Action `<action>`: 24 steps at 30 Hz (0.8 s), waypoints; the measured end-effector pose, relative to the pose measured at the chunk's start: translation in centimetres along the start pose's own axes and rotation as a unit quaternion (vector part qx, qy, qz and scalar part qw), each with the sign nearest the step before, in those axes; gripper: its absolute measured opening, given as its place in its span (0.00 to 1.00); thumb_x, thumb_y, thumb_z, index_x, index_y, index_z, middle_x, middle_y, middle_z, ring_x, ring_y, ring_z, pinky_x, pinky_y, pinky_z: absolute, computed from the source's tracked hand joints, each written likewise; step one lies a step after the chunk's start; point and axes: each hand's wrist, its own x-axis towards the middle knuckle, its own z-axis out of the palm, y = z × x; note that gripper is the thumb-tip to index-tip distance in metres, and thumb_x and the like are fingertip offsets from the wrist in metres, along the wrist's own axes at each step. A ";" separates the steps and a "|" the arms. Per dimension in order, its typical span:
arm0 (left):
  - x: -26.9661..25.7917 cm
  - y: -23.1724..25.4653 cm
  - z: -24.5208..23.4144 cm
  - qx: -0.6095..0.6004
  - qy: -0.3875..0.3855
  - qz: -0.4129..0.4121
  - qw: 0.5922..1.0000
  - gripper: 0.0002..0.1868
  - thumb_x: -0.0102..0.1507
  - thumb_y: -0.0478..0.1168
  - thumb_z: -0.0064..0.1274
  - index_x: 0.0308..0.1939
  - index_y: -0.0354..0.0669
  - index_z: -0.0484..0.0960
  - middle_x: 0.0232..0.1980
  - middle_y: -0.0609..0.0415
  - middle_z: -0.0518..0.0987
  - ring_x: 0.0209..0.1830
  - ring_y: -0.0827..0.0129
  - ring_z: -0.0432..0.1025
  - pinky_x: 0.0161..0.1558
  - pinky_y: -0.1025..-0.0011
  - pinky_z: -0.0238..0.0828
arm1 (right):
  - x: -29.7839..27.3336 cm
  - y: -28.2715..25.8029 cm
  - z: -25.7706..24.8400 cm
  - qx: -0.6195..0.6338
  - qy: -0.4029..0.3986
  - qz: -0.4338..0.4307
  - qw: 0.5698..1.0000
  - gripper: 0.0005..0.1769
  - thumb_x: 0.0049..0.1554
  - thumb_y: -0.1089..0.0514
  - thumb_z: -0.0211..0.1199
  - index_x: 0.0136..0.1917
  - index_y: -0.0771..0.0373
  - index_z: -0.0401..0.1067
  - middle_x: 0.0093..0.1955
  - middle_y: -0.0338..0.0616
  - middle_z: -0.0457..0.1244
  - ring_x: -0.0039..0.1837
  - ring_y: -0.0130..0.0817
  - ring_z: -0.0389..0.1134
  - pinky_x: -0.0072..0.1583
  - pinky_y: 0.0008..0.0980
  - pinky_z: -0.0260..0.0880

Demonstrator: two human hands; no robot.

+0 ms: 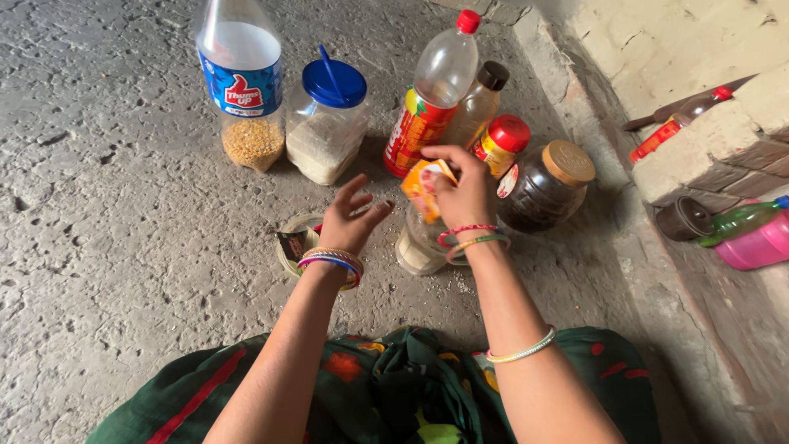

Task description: The person sits on the floor and sorts various food items and packets from a small plastic container into a larger container. They then open a jar of rice and pour some into the lid.

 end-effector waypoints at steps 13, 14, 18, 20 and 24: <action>0.9 0.2 -6.3 0.309 0.228 -0.129 0.915 0.29 0.57 0.53 0.62 0.63 0.59 0.82 0.65 0.37 0.74 0.63 0.44 0.71 0.67 0.57 0.66 | -2.8 5.8 13.8 0.107 -0.113 0.108 0.982 0.20 0.56 0.70 0.62 0.60 0.58 0.78 0.50 0.43 0.73 0.49 0.29 0.75 0.50 0.29 0.76; 0.8 0.1 -6.3 0.338 0.224 -0.124 0.905 0.29 0.57 0.54 0.62 0.62 0.58 0.82 0.67 0.36 0.71 0.65 0.44 0.68 0.68 0.56 0.63 | -3.0 6.2 14.0 0.078 -0.120 0.119 0.983 0.19 0.56 0.69 0.63 0.59 0.57 0.78 0.50 0.43 0.73 0.50 0.30 0.76 0.49 0.31 0.77; 0.5 -0.2 -5.9 0.423 0.230 -0.084 0.872 0.30 0.55 0.56 0.64 0.61 0.57 0.81 0.72 0.37 0.65 0.73 0.44 0.58 0.71 0.54 0.54 | -2.8 6.5 12.4 -0.003 -0.096 -0.008 0.995 0.21 0.53 0.68 0.65 0.59 0.54 0.77 0.51 0.43 0.74 0.52 0.31 0.76 0.55 0.30 0.76; 0.3 -0.3 -5.3 0.417 0.230 -0.044 0.878 0.29 0.55 0.55 0.64 0.61 0.57 0.82 0.72 0.37 0.65 0.73 0.45 0.58 0.71 0.54 0.54 | -2.3 6.1 10.3 -0.016 -0.057 -0.023 0.998 0.18 0.53 0.67 0.67 0.57 0.54 0.77 0.49 0.41 0.73 0.51 0.32 0.76 0.54 0.30 0.76; 0.1 -0.1 -3.9 0.353 0.179 0.029 0.918 0.27 0.56 0.52 0.63 0.59 0.56 0.84 0.66 0.36 0.73 0.66 0.45 0.68 0.67 0.57 0.62 | -2.0 5.5 4.9 -0.152 0.013 -0.003 0.988 0.16 0.54 0.68 0.64 0.54 0.52 0.77 0.48 0.41 0.73 0.51 0.36 0.75 0.52 0.34 0.75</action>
